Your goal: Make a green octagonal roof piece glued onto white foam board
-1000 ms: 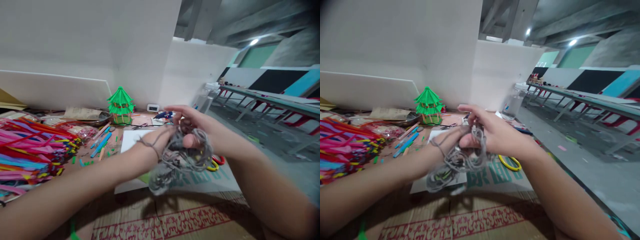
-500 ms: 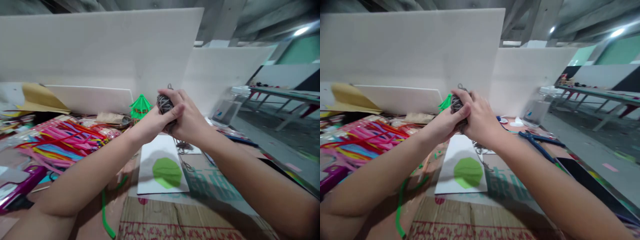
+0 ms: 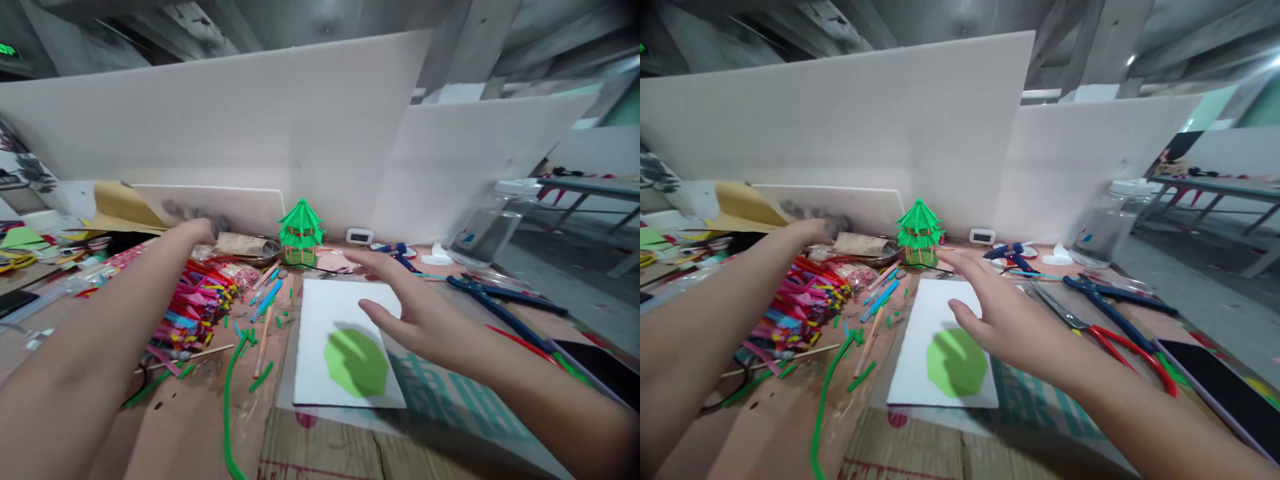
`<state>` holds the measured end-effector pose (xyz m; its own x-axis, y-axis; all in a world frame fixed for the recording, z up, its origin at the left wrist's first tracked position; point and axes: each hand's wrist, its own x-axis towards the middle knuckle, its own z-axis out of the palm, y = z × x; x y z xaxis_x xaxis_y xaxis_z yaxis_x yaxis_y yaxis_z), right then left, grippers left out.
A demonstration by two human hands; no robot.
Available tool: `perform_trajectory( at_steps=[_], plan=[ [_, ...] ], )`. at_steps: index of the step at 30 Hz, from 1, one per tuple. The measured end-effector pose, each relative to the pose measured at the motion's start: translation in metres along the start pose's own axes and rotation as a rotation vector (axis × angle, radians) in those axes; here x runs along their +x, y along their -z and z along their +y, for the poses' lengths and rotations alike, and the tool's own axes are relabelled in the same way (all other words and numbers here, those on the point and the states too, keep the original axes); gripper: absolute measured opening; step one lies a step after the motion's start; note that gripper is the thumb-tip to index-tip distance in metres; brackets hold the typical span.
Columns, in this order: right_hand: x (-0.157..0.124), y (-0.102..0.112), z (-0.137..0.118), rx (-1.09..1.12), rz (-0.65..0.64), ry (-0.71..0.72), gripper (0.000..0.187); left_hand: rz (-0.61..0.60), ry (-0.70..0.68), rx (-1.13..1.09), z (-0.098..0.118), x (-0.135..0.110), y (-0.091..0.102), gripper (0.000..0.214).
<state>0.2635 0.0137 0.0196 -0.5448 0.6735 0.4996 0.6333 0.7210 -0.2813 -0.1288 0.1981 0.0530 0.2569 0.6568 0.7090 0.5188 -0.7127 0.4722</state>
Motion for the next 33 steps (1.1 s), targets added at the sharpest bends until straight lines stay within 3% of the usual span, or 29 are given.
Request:
perform_trajectory(
  at_steps=[3,6,10,13,16,19,24,27,30,33],
  plan=[
    [-0.01,-0.003,0.009,-0.023,-0.035,0.0,0.057,-0.123,0.09,0.159,0.019,-0.002,-0.027,0.041],
    [-0.021,-0.005,0.018,0.002,-0.047,-0.068,0.048,-0.229,0.133,0.264,0.064,-0.012,-0.063,0.024],
    [-0.04,-0.008,0.028,0.073,-0.045,-0.228,0.029,-0.479,0.082,0.247,0.128,-0.044,-0.114,0.024],
    [-0.054,-0.014,0.033,0.098,-0.019,-0.318,0.017,-0.628,-0.025,0.286,0.15,-0.07,-0.137,0.03],
    [-0.067,-0.025,0.038,0.129,-0.002,-0.323,0.016,-0.68,-0.103,0.224,0.147,-0.089,-0.149,0.028],
    [-0.074,-0.036,0.041,0.155,-0.044,-0.212,0.022,-0.71,-0.175,0.086,0.134,-0.103,-0.16,0.025],
    [-0.08,-0.042,0.036,0.147,-0.343,0.098,0.039,-0.783,-0.259,-0.06,0.12,-0.122,-0.177,0.047],
    [-0.082,-0.043,0.032,0.136,-0.502,0.181,0.048,-0.897,-0.258,-0.023,0.118,-0.124,-0.177,0.058],
    [-0.084,-0.043,0.029,0.163,-0.528,0.212,0.045,-1.002,-0.244,0.019,0.12,-0.121,-0.173,0.071],
    [-0.084,-0.044,0.028,0.142,-0.508,0.226,0.043,-1.03,-0.247,0.047,0.122,-0.119,-0.17,0.079]
  ],
)
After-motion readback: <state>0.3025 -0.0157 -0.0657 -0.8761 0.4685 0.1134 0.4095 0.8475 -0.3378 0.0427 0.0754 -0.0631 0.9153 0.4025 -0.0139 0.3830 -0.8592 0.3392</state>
